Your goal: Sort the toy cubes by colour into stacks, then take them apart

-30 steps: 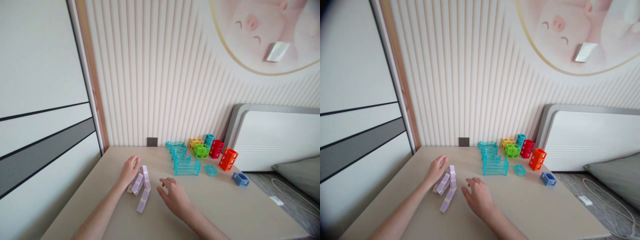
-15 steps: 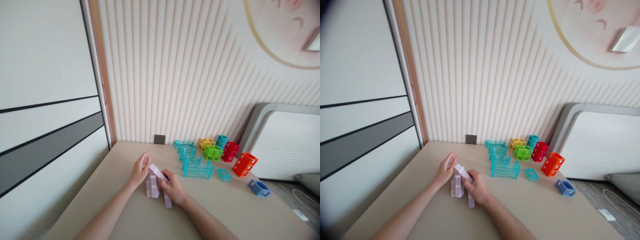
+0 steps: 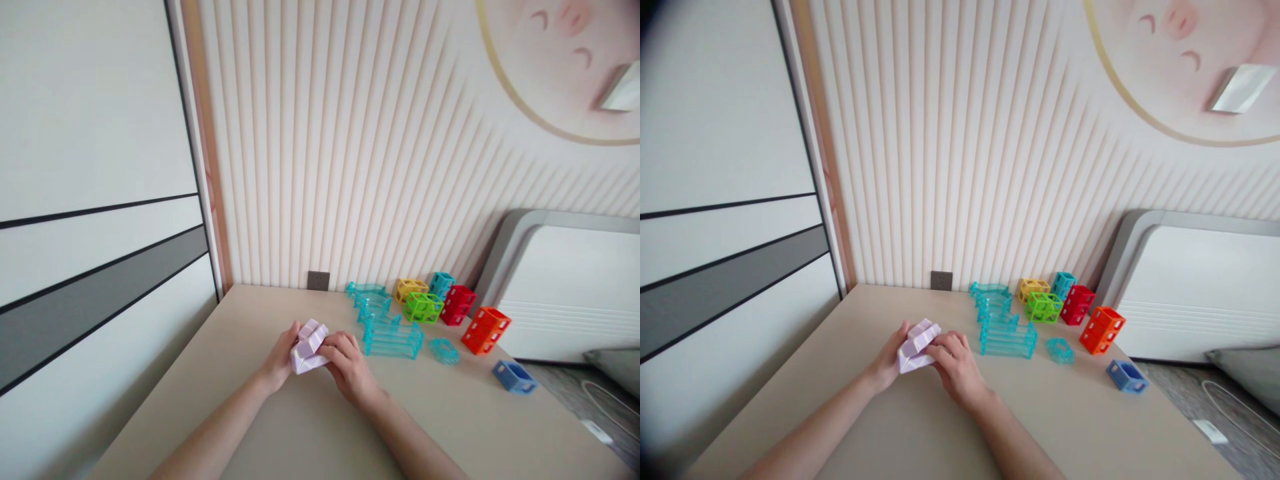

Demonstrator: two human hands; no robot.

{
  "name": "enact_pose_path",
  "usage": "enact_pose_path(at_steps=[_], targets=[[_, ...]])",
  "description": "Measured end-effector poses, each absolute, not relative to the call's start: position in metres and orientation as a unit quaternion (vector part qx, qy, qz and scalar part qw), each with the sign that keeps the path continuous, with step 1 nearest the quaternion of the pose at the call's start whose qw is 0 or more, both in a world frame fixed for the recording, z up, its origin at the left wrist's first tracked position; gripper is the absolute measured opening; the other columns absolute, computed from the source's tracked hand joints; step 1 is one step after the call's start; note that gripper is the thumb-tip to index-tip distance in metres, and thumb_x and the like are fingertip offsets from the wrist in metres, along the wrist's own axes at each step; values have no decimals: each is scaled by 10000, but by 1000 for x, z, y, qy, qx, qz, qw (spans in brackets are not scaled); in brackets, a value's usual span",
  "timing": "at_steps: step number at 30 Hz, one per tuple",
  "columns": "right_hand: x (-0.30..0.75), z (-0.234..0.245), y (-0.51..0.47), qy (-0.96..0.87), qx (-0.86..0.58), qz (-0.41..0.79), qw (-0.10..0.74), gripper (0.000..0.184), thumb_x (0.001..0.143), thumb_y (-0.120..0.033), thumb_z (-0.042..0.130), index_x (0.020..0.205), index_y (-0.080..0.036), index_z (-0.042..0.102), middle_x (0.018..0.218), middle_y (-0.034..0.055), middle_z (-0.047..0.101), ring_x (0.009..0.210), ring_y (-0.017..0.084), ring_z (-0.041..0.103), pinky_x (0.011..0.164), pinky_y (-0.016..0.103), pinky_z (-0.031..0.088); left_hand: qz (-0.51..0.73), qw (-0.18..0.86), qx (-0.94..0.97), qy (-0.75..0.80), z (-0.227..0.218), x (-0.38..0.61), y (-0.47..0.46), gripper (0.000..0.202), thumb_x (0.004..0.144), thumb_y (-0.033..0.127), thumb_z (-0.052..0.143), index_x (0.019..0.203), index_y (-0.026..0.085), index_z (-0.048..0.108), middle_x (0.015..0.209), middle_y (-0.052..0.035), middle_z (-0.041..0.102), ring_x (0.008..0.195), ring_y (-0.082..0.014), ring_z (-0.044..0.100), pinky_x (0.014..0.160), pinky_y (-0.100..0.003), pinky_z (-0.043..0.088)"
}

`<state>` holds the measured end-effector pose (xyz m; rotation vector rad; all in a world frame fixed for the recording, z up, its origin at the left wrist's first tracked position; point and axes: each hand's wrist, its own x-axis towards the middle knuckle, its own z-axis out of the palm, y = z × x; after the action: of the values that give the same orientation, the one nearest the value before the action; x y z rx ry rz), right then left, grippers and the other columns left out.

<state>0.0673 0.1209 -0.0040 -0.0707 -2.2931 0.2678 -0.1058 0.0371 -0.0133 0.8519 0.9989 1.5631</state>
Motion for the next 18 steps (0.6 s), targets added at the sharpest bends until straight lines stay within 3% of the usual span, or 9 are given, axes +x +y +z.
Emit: enact_pose_path(at_steps=[6, 10, 18], targets=[[70, -3, 122, -938, -10, 22, 347, 315, 1042, -166, 404, 1229, -293, 624, 1099, 48, 690, 1105, 172, 593, 1080, 420, 312, 635, 562, 333, 412, 0, -106, 32, 421, 755, 458, 796, 1015, 136, 725, 836, -63, 697, 682, -148, 605, 592, -234, 422], [69, -4, 124, -937, -21, 19, 347, 270, 1034, -165, 437, 1186, -268, 636, 1095, 42, 704, 1108, 165, 601, 1099, 413, 298, 657, 525, 322, 434, 2, -107, 33, 458, 720, 450, 825, 1048, 145, 728, 880, -63, 717, 722, -151, 625, 637, -236, 453], [68, 1, 120, -937, -39, 29, 346, 187, 1014, -200, 492, 1140, -239, 625, 980, 44, 698, 962, 185, 613, 1032, 418, 381, 679, 509, 317, 424, 3, -108, 31, 527, 735, 519, 797, 1106, 165, 678, 862, -52, 719, 742, -179, 659, 694, -288, 503]])
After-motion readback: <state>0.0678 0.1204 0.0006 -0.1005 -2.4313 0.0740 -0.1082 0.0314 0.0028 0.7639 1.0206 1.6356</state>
